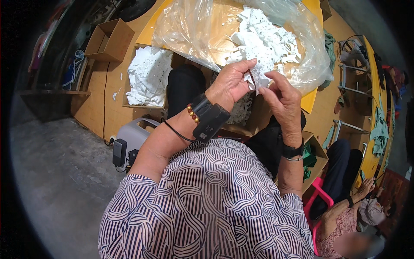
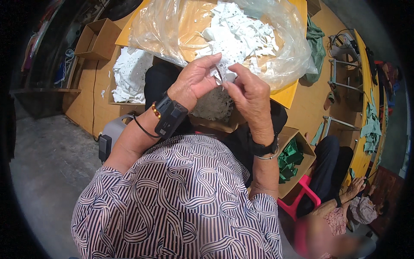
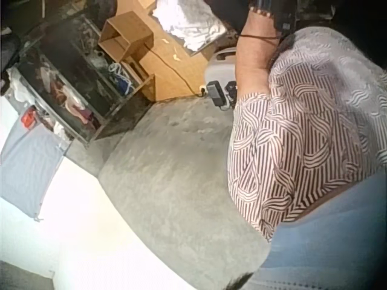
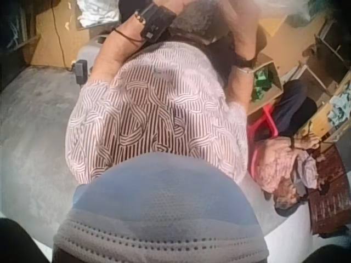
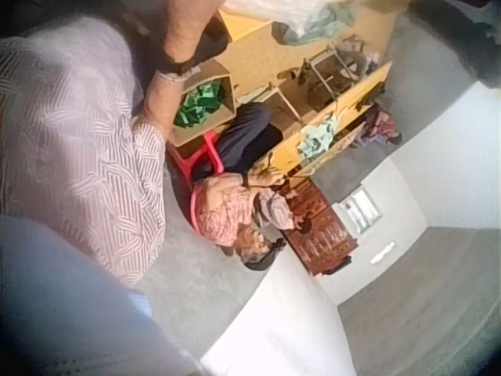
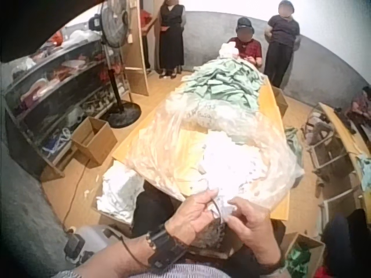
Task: The recorder is sorting white foam or plastic shoe components from a plastic bag onto a table and into a box.
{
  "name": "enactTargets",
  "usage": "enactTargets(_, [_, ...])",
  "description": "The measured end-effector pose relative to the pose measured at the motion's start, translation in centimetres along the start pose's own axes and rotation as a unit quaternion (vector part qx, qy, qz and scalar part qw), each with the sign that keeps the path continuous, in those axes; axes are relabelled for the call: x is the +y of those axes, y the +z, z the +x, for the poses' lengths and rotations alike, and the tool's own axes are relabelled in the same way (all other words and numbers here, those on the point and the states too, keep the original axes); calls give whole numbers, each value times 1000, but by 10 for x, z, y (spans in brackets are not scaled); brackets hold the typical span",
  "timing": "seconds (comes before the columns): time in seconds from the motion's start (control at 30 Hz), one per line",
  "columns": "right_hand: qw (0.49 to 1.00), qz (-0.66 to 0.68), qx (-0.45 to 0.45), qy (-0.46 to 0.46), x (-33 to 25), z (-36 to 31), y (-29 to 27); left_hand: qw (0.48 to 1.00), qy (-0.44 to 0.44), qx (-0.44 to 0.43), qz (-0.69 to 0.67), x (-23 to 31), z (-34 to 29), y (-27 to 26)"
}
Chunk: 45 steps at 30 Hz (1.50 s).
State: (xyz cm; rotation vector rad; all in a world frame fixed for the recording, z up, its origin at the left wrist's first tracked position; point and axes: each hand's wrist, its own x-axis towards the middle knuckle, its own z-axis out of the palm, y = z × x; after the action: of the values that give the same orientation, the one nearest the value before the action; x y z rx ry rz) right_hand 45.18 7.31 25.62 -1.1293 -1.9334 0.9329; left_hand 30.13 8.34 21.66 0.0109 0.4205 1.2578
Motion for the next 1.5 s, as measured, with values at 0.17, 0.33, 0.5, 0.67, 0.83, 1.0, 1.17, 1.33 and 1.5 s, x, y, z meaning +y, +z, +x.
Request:
enactTargets(0.17, [958,-243,39,-147,0,9,23,998,43,45,-8,-2,4,-4])
enactTargets(0.33, [956,-233,23,-178,14,2,27,998,25,53,39,5,-1,-5])
enactTargets(0.5, [972,-174,-95,-125,19,-17,10,998,51,19,-8,35,-1,-2])
enactTargets(0.67, [927,-270,-253,-66,31,-29,12,993,25,114,-14,53,-2,-22])
enactTargets(0.83, [981,-157,-110,-42,10,-25,10,994,7,93,60,48,-7,-28])
enactTargets(1.0, [970,-230,34,-69,2,4,18,998,50,-16,39,47,-15,-35])
enactTargets(1.17, [940,-317,67,-107,11,34,40,995,71,-44,53,46,-21,-32])
enactTargets(1.33, [914,-372,71,-148,38,41,37,989,90,97,73,49,-28,-31])
enactTargets(1.5, [903,-410,83,-99,48,43,14,981,134,37,134,72,-34,-65])
